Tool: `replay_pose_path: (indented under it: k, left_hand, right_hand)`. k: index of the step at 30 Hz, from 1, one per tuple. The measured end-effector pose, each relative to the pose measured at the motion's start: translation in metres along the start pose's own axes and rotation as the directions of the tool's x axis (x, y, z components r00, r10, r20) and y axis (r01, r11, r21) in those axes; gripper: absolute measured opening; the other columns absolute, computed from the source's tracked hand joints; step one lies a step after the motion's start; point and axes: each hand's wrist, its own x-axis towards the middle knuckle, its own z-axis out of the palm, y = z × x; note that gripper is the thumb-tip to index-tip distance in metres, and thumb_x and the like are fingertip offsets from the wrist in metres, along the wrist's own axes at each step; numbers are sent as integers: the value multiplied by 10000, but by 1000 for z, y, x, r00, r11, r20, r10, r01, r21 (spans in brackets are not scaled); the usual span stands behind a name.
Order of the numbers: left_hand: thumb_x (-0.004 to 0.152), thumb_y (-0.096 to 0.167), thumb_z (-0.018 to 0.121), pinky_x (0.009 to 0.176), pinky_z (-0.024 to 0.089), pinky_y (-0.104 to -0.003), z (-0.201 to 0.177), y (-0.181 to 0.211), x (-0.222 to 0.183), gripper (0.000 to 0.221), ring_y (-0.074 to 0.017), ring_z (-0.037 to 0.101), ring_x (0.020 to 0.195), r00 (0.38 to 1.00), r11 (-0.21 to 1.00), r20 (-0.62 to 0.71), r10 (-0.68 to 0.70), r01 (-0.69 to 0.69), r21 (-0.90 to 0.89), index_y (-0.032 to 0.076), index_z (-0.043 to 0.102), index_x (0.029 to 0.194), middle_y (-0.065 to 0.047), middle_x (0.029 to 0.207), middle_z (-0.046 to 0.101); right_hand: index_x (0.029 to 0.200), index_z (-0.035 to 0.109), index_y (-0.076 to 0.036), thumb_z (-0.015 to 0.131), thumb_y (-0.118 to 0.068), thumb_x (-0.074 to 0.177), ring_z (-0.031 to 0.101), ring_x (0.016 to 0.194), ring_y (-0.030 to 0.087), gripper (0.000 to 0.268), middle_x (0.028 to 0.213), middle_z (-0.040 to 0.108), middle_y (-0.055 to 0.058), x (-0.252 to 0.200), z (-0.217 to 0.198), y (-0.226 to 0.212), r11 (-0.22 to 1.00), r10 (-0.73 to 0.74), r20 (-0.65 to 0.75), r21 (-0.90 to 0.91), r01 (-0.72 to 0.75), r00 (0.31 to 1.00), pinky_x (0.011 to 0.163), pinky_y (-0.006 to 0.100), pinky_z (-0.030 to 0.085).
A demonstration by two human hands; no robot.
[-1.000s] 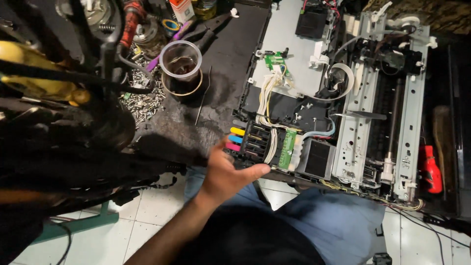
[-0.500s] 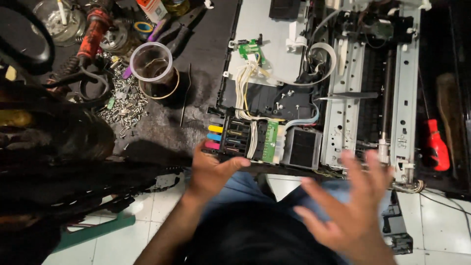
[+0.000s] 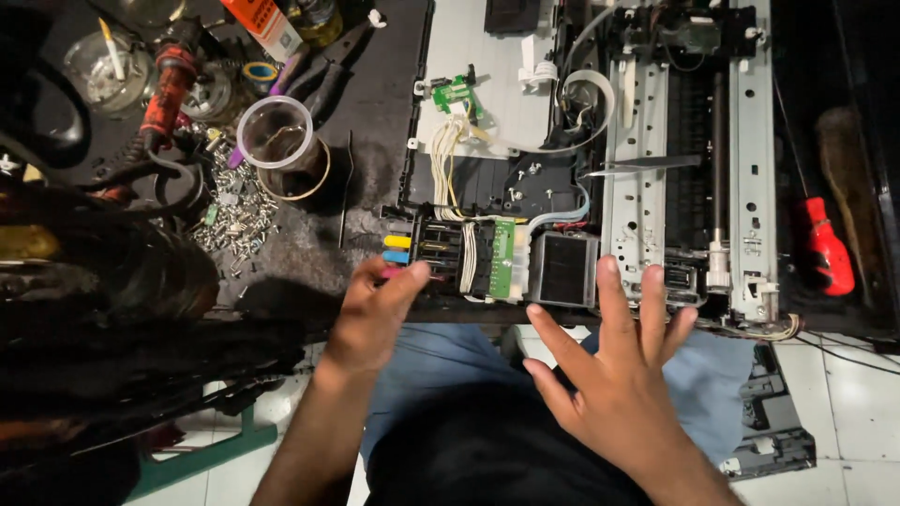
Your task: Inspecting and manipulating the internal wiring and ink cartridge system of a disassembled printer on a repair bench.
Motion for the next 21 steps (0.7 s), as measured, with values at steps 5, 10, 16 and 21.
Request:
replay_pose_path:
  k: [5, 10, 16, 21]
  left_hand:
    - [893, 116, 700, 550, 304, -220, 6, 30, -2, 388, -58, 400, 641, 990, 1000, 139, 9, -8, -3, 91, 558, 1253, 72, 748, 419]
    - [825, 143, 764, 736, 462, -160, -33, -13, 19, 992, -92, 651, 815, 1000, 999, 20, -12, 13, -29, -67, 187, 1605, 11, 941, 657]
    - [878, 61, 694, 402, 357, -196, 17, 44, 0, 205, -100, 563, 546, 979, 966, 35, -202, 205, -156, 113, 575, 1036, 22, 781, 580]
    - [948, -37, 605, 1064, 512, -306, -68, -21, 23, 451, -179, 668, 1148, 823, 865, 429, 373, -475, 159, -58, 535, 1393, -89, 1361, 618]
  right_hand:
    - [1531, 498, -337, 753, -421, 974, -3, 1531, 579, 618, 1657, 202, 357, 5, 0, -1, 1000, -24, -38, -20, 24, 999, 1162, 653, -177]
    - [1233, 751, -272, 713, -308, 978, 192, 1514, 505, 260, 1544, 428, 290, 12, 4, 2, 991, -89, -250, 78, 112, 964, 1231, 589, -109]
    - [1078, 804, -234, 779, -194, 920, 217, 1530, 450, 165, 1528, 447, 236, 22, 5, 12, 981, 20, -406, 184, 60, 914, 1277, 574, -46]
    - [979, 800, -228, 800, -138, 926, 267, 1505, 453, 104, 1491, 502, 209, 40, -1, 14, 975, 60, -391, 222, 30, 918, 1250, 598, -28]
